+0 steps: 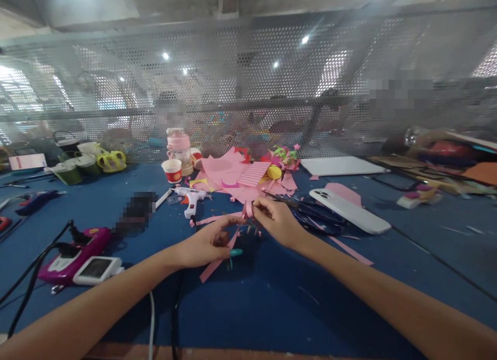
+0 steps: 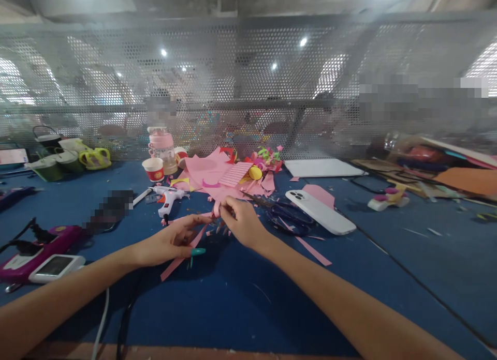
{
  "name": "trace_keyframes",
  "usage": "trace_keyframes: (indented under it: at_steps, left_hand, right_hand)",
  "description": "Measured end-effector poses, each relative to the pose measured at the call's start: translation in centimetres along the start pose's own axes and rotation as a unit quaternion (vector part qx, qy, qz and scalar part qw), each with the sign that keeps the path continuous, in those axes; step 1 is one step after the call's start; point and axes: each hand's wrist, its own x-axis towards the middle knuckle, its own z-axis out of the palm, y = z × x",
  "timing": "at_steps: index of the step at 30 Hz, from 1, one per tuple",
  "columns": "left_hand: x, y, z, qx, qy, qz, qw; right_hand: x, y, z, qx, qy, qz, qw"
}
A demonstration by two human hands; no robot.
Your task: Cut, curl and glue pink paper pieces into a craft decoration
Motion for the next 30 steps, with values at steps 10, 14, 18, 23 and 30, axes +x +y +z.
trace_keyframes:
  at_steps: [10, 14, 18, 23, 30]
  left_hand:
    - [0.5, 0.2, -0.8, -0.208, 0.039, -0.02, 0.977]
    - [0.8, -0.1, -0.9, -0.208, 0.085, -0.046, 0.973]
    - [0.9, 0.1, -0.8, -0.133, 0.115, -0.091, 0.98]
    - [0.6, 0.1, -0.5, -0.051, 0.125, -0.082, 0.987]
    - [0.3, 0.1, -0.1, -0.028, 0.11, -0.06, 0.992]
  right_hand:
    - [0.7, 1.0, -0.3, 0.215, -0.086, 0.074, 0.97]
    - [0.7, 1.1, -0.1, 0.201, -0.073, 0.06, 0.975]
    - [0.6, 0.9, -0.1, 0.12, -0.072, 0.011, 0.99]
    - [0.1, 0.2, 0.3, 0.084, -0.119, 0.021, 0.989]
    - [-0.7, -0.9, 1.0, 0.089, -0.101, 0.002, 0.991]
